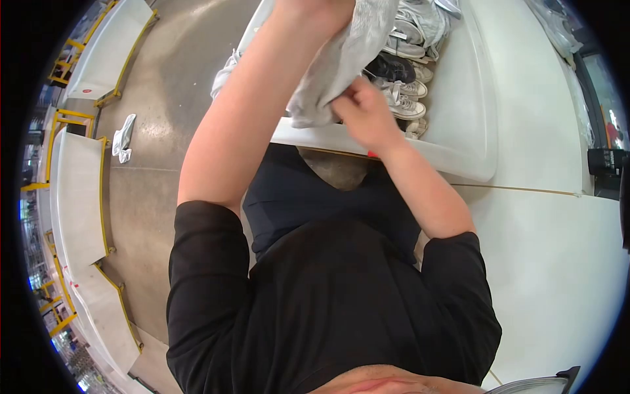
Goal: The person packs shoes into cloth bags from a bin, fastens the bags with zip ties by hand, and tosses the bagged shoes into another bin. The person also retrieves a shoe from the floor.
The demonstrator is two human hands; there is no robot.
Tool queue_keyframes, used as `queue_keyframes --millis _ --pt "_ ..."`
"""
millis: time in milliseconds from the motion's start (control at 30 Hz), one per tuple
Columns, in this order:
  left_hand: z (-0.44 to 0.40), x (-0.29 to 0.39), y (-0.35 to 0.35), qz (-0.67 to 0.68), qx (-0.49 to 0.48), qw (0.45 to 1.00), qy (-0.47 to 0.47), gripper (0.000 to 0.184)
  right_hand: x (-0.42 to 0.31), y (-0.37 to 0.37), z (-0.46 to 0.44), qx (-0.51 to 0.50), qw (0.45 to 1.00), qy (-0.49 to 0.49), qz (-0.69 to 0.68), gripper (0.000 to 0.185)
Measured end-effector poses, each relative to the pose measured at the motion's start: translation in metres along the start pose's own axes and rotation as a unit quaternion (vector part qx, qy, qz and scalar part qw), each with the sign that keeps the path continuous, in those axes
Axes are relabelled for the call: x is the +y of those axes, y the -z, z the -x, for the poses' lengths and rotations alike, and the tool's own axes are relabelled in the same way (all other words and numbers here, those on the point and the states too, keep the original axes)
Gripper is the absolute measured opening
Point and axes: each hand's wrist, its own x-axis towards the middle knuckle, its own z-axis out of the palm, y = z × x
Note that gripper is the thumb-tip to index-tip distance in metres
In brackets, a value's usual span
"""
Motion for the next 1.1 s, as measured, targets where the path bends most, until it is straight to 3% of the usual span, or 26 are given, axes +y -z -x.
queue_keyframes --millis 33,67,133,200,267,433,533,700,833,933,1100 --pt "0.009 0.002 0.009 -0.085 0.019 0.996 -0.015 0.028 0.000 0.001 -0.004 -0.001 1.000 0.002 -0.002 0.042" --pt "0.015 0.004 0.017 -0.168 0.038 0.985 -0.030 0.033 -0.008 0.008 -0.007 0.017 0.991 0.016 -0.135 0.037" --pt "0.036 0.003 0.048 -0.329 0.077 0.939 -0.061 0.047 -0.018 0.020 -0.012 0.049 0.918 0.043 -0.391 0.030" --pt "0.055 -0.008 0.078 -0.480 0.112 0.865 -0.089 0.064 -0.031 0.033 -0.018 0.050 0.917 0.035 -0.395 0.028" --pt "0.095 -0.040 0.095 -0.538 0.023 0.837 -0.092 0.068 -0.039 0.043 -0.022 0.065 0.912 0.020 -0.405 0.026" --pt "0.134 -0.079 0.118 -0.611 0.053 0.773 -0.164 0.066 -0.022 0.037 -0.026 0.038 0.931 -0.015 -0.362 0.022" --pt "0.133 -0.086 0.129 -0.629 0.086 0.730 -0.251 0.058 -0.036 0.038 -0.028 0.084 0.932 0.025 -0.351 0.018" --pt "0.125 -0.104 0.143 -0.610 0.086 0.749 -0.243 0.043 -0.042 0.048 -0.031 0.088 0.935 0.056 -0.339 0.017" --pt "0.111 -0.097 0.150 -0.557 0.072 0.773 -0.294 0.023 -0.049 0.060 -0.032 0.096 0.936 0.072 -0.331 0.015" --pt "0.105 -0.075 0.144 -0.337 0.060 0.901 -0.266 0.013 -0.048 0.075 -0.030 0.153 0.938 0.075 -0.302 0.019" --pt "0.082 -0.040 0.124 -0.389 0.075 0.878 -0.270 0.018 -0.051 0.074 -0.019 0.257 0.944 0.074 -0.191 0.017"
